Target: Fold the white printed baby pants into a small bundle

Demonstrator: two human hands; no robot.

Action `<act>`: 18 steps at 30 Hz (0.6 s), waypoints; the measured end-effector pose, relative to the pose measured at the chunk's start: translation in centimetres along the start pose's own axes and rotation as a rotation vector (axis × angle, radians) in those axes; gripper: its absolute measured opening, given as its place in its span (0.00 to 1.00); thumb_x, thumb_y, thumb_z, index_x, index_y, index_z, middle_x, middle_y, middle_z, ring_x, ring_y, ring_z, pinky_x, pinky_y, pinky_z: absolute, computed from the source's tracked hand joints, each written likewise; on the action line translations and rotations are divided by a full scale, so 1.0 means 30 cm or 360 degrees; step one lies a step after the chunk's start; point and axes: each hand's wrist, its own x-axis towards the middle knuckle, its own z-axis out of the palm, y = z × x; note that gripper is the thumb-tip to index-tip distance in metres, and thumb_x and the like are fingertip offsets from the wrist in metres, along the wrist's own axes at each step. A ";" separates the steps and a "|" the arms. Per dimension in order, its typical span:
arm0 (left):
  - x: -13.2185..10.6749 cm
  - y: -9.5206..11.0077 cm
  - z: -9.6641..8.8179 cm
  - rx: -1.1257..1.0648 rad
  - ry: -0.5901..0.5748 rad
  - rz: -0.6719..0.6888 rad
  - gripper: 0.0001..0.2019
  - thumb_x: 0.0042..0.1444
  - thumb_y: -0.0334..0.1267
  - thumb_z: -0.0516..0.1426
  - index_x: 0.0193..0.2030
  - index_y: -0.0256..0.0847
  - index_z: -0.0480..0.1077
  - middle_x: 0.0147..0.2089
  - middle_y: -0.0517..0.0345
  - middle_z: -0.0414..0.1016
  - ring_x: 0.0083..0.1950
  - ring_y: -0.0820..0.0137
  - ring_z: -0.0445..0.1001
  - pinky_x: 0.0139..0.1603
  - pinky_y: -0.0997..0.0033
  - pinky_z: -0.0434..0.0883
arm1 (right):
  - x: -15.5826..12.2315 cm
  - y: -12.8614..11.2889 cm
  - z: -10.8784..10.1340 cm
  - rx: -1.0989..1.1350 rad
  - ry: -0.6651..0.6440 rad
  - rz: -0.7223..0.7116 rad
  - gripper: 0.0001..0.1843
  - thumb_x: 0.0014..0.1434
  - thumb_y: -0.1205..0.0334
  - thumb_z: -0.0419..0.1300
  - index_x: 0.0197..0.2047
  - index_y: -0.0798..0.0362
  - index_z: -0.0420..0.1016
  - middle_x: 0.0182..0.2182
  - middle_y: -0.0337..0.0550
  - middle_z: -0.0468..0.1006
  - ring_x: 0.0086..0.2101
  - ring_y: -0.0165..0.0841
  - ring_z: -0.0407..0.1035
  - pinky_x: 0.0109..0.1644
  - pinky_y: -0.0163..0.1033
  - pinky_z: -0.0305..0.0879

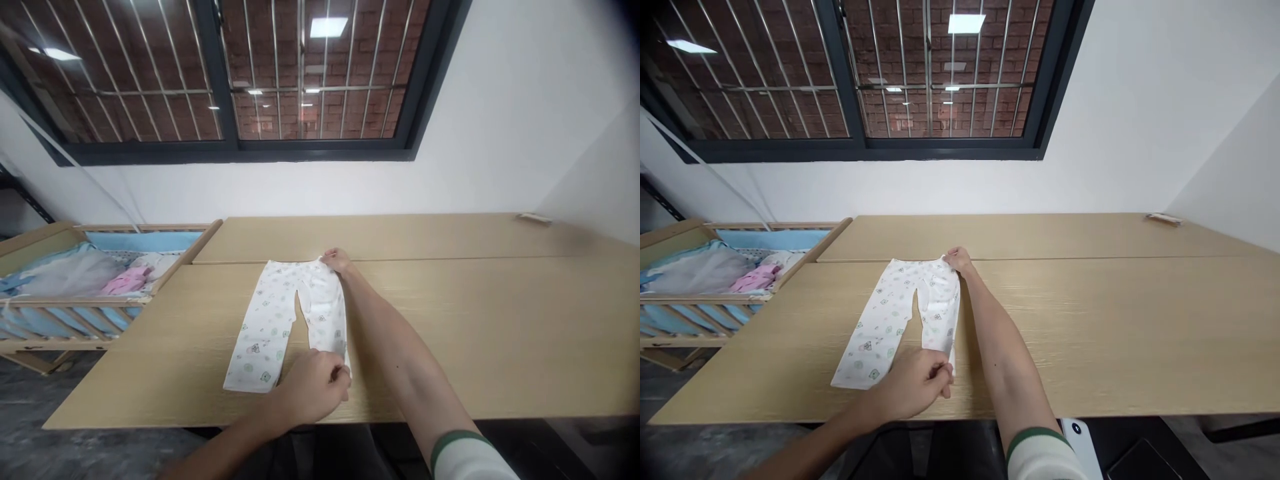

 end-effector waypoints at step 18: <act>-0.362 -0.200 -0.171 -0.0561 0.0526 -0.0311 0.25 0.65 0.58 0.49 0.33 0.41 0.75 0.31 0.54 0.80 0.30 0.67 0.73 0.34 0.69 0.69 | -0.026 -0.283 0.403 -0.0159 0.0009 -0.0167 0.15 0.52 0.67 0.64 0.44 0.54 0.69 0.30 0.40 0.73 0.27 0.29 0.68 0.28 0.32 0.63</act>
